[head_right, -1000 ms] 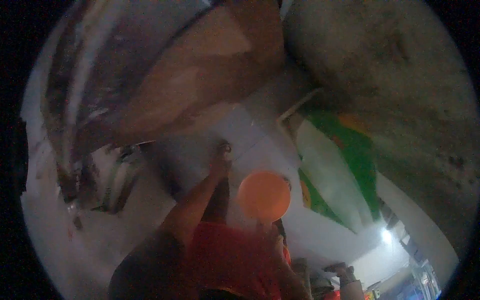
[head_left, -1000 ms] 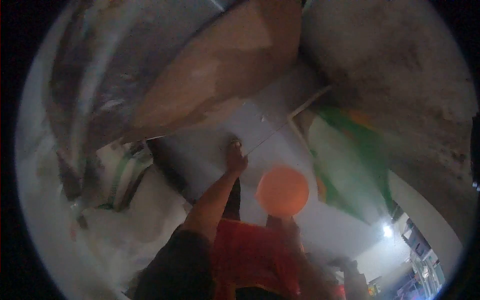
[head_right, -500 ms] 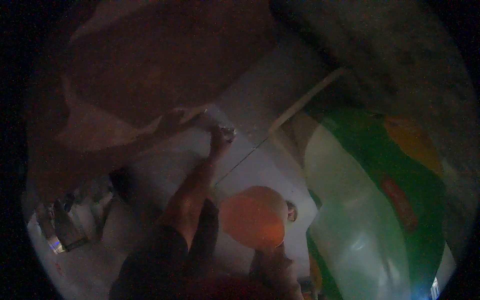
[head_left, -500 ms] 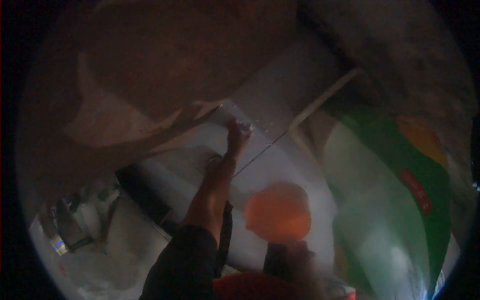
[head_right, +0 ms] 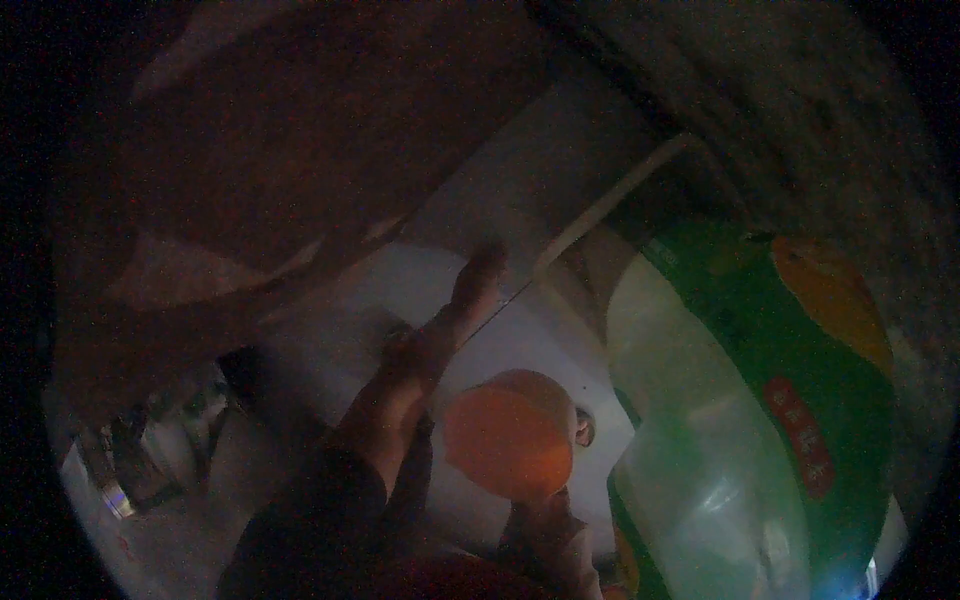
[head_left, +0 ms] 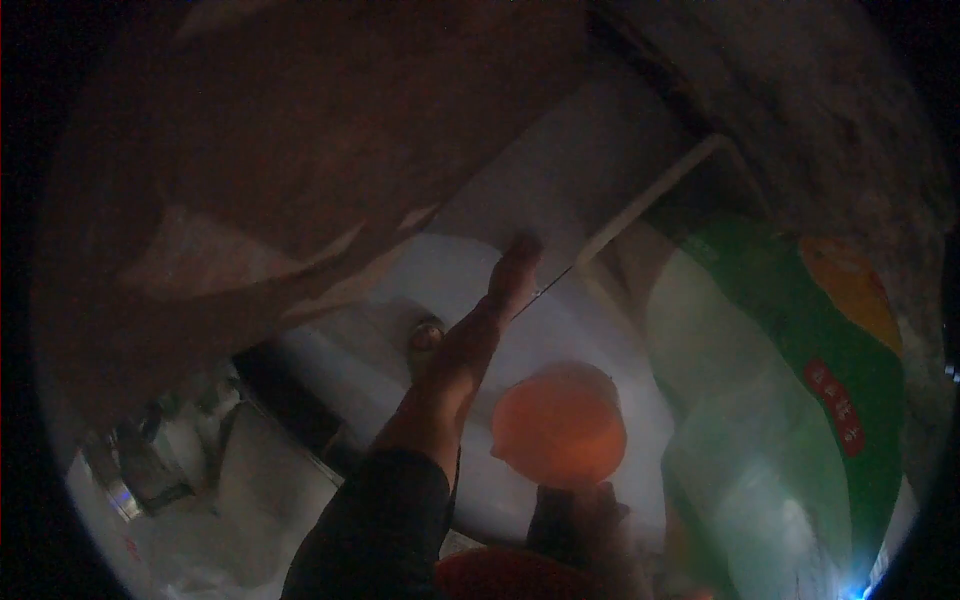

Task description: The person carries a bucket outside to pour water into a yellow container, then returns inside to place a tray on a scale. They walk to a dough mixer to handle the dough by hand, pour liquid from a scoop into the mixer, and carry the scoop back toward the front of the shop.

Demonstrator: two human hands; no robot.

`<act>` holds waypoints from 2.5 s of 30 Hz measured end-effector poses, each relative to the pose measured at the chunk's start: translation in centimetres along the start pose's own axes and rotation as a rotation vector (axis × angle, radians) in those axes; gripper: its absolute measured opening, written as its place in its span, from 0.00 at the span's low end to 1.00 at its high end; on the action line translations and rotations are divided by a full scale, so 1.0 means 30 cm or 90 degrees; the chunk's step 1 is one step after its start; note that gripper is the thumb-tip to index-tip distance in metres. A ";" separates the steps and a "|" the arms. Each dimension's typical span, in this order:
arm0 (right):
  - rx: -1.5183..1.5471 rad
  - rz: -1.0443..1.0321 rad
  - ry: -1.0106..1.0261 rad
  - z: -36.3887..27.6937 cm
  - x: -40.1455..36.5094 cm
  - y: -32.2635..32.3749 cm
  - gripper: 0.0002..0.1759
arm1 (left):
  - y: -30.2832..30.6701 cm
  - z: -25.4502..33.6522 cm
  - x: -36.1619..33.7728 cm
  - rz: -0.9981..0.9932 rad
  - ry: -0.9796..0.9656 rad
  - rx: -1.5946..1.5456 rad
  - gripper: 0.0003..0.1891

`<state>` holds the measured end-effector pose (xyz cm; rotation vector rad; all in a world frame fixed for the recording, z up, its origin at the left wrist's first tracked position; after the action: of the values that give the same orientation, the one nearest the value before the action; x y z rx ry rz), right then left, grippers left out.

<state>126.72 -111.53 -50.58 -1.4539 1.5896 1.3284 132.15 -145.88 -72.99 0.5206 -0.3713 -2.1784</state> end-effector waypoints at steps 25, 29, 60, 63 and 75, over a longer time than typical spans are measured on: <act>-0.168 -0.016 0.236 -0.628 -0.678 0.110 0.13 | 1.742 2.100 -0.640 0.455 -0.307 -0.200 0.07; -0.158 -0.018 0.262 -0.743 -0.734 0.088 0.13 | 2.070 2.264 -0.535 0.493 -0.192 0.344 0.09; -0.205 -0.008 0.226 -0.665 -0.695 0.258 0.13 | 2.009 2.198 -0.282 0.420 -0.160 1.035 0.16; -0.190 -0.056 0.215 -0.642 -0.676 0.205 0.13 | 1.801 2.236 -0.354 0.468 -0.243 0.988 0.16; -0.114 0.041 0.188 -0.384 -0.061 0.150 0.13 | 0.330 0.246 -0.158 -0.113 -0.010 0.376 0.18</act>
<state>124.99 -122.04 -44.05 -1.7890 1.7507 1.3718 137.85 -147.43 -61.16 0.8834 -1.0247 -2.2270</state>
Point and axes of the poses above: each hand's wrist, its own x-axis towards the middle knuckle, its own y-axis out of the back of the hand, z = x × y, the point moved 10 cm from there along x, towards the middle knuckle, and after that the axes turned 5 degrees about -y, right-handed, at the moved point
